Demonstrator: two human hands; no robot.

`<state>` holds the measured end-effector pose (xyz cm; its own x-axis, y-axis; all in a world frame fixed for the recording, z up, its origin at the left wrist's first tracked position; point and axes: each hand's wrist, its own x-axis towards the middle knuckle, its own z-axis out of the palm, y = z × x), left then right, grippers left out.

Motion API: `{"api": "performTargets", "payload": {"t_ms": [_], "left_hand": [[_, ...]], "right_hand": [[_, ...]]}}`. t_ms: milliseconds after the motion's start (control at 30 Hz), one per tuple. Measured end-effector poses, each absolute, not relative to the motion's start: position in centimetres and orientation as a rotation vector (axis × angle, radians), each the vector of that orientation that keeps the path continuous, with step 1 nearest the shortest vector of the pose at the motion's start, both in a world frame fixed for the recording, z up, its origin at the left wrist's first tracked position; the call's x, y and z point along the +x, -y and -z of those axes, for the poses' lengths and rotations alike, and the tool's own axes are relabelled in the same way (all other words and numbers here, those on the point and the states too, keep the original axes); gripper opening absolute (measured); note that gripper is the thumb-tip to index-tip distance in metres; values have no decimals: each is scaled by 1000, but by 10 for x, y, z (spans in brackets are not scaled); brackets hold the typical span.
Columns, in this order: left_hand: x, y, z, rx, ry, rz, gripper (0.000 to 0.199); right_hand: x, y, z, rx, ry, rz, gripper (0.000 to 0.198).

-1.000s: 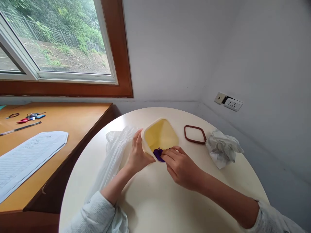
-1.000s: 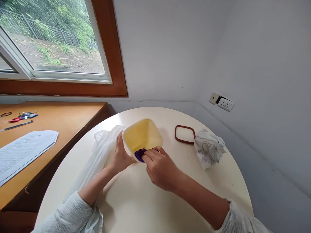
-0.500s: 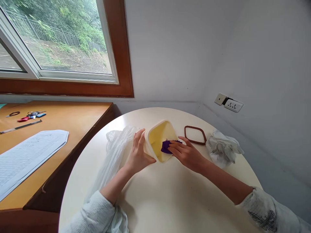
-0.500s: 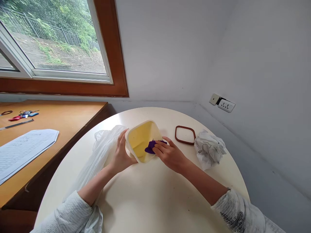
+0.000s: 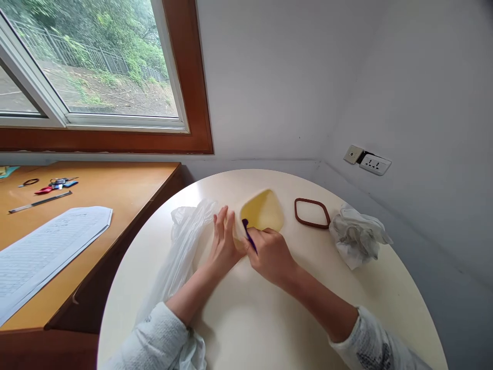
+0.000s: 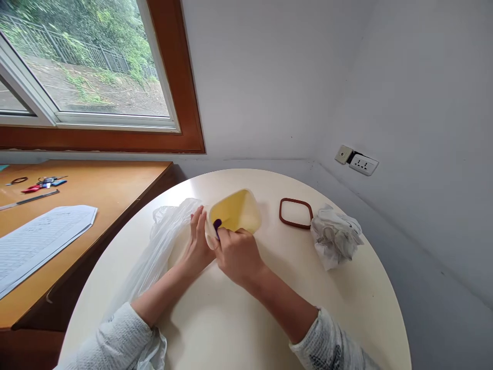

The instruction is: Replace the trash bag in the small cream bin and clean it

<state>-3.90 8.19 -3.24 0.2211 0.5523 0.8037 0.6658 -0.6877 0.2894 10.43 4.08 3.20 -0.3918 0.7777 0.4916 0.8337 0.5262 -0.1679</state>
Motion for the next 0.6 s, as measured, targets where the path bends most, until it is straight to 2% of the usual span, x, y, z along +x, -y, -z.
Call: {"api": "performTargets", "payload": {"t_ms": [233,433,600], "left_hand": [[-44,-84,32,-2334,1171,1564,81],[-46,-88,32,-2334,1210,1641,100],[-44,-85,28,-2377,1149,1598,99]], "right_hand": [[87,-31,-36,-1204,2287,146,24],[109,-21,-47,-1155,2390,-305,19],[118,-36,-64,-1286,2565,-656,18]]}}
